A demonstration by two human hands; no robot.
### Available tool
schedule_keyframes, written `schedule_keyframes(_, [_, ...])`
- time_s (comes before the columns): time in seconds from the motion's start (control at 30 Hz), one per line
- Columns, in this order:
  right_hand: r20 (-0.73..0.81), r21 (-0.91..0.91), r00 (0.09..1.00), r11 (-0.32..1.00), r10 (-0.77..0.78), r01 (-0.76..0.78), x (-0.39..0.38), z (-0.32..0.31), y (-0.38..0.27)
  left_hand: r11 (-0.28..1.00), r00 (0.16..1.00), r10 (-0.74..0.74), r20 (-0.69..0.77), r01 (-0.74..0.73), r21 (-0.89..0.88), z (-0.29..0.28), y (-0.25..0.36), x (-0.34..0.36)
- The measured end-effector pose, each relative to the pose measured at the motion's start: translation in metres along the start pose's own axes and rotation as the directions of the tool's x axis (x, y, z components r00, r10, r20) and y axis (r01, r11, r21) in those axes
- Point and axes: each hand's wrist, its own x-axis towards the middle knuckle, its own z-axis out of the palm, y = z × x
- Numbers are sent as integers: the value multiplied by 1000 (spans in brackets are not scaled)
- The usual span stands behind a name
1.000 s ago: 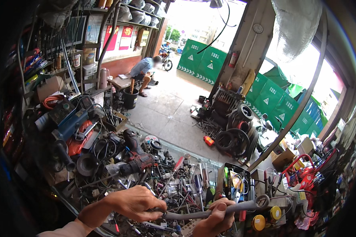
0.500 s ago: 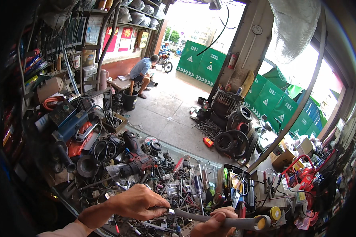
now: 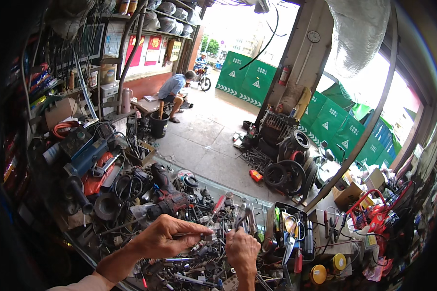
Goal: The person is working at a cluttered workbench in a workshop, manipulating small mechanical parts and tools. They repeatedly pick up, inspect, and handle various metal components, including a long silver rod and small fasteners, using their hands and occasionally tools. The task involves sorting and examining these items amidst a disorganized array of equipment.
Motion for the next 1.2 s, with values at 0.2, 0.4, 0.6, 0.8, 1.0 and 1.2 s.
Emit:
schedule_keyframes(0.2, [174, -23, 983, 998, -51, 56, 3, 23, 2, 990, 999, -54, -4, 53, -132, -3, -1, 2])
schedule_keyframes(0.4, [193, -29, 980, 998, -52, 59, 5, 40, 5, 988, 990, -138, -41, 135, -69, -3, -1, 1])
schedule_keyframes(0.6, [249, -58, 966, 995, -70, 87, 6, 35, 5, 991, 988, -104, -118, 93, -92, 2, -1, 5])
schedule_keyframes(0.8, [85, 820, 996, 569, -13, -63, 0, -1, -5, 991, 987, -95, -127, 81, -111, 4, -1, 6])
schedule_keyframes(1.0, [66, 996, 979, 63, -194, -55, -24, -52, -32, 989, 990, -98, -101, 85, -122, 8, -7, 6])
schedule_keyframes(1.2, [19, 956, 987, 293, -162, 30, -29, -52, -28, 979, 993, -112, -20, 107, -174, 9, -5, 7])
